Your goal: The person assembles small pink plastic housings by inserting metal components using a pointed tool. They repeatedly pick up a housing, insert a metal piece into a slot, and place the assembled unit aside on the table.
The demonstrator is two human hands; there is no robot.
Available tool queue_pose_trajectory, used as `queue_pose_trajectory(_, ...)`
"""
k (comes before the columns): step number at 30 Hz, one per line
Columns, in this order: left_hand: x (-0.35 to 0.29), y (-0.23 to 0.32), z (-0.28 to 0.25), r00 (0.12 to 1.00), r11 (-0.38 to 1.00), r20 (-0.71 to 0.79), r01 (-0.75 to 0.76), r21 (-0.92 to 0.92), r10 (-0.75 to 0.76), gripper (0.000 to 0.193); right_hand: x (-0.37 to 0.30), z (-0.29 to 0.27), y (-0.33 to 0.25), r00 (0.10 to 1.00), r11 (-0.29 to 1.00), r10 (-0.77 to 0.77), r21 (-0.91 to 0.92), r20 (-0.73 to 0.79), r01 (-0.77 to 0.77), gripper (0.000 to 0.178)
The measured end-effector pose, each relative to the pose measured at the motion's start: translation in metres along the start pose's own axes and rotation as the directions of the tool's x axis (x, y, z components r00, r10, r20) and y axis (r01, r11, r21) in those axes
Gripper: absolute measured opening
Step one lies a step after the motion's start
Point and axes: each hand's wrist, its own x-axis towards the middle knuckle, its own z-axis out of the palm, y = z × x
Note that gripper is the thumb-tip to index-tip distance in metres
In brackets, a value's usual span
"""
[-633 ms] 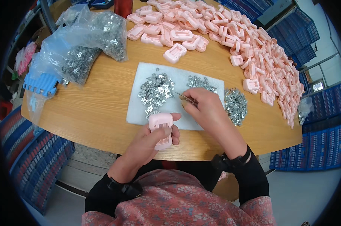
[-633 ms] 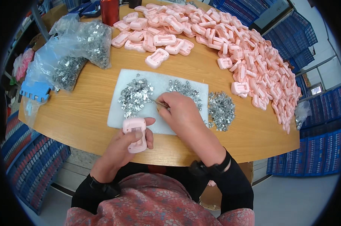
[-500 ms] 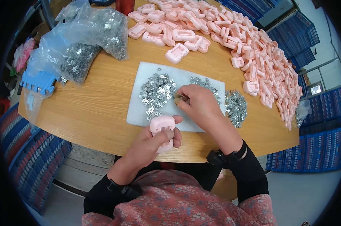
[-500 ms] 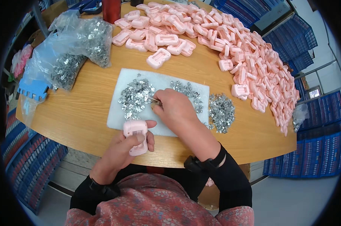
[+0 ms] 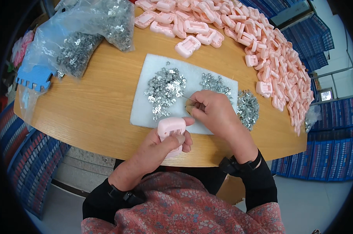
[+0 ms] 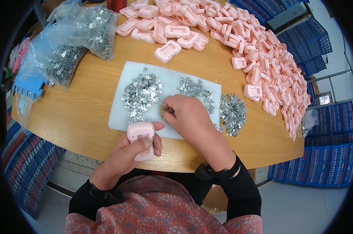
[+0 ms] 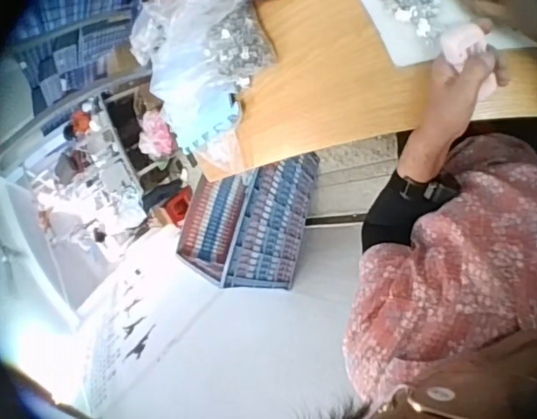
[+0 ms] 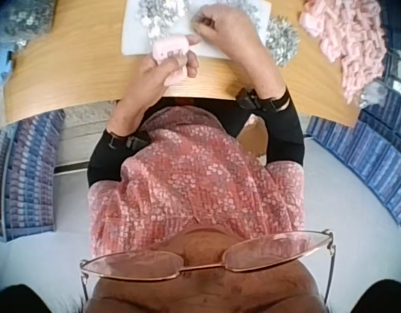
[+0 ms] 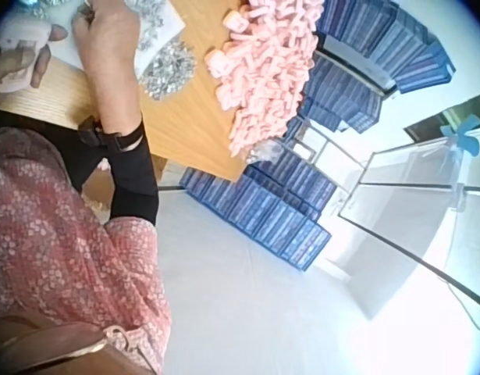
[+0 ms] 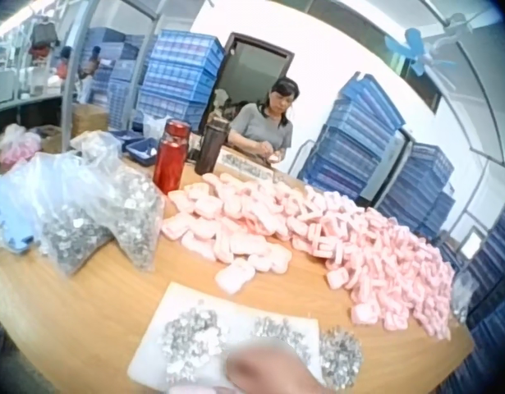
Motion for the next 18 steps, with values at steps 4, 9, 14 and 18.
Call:
queue_pose_trajectory(4,-0.001,0.002,0.002,1.0,0.999,-0.008,0.006,0.047,-0.006,0.044,-0.006,-0.017,0.002,0.997,1.0,0.024,0.015,-0.07,-0.023,0.018)
queue_pose_trajectory(9,-0.002,0.003,0.004,1.0,0.994,0.0,0.018,0.109,-0.018,0.044,-0.01,-0.031,0.016,0.992,0.996,0.079,-0.04,-0.101,-0.083,0.022)
queue_pose_trajectory(14,-0.001,-0.001,0.001,0.998,0.996,0.06,0.003,0.087,-0.009,0.042,-0.004,-0.017,0.023,0.99,0.99,-0.046,-0.139,-0.131,0.028,0.022)
queue_pose_trajectory(18,-0.001,0.001,0.001,1.0,0.999,0.014,-0.001,0.05,0.001,0.046,0.003,-0.005,0.024,0.987,0.963,-0.12,-0.255,-0.102,0.091,0.021)
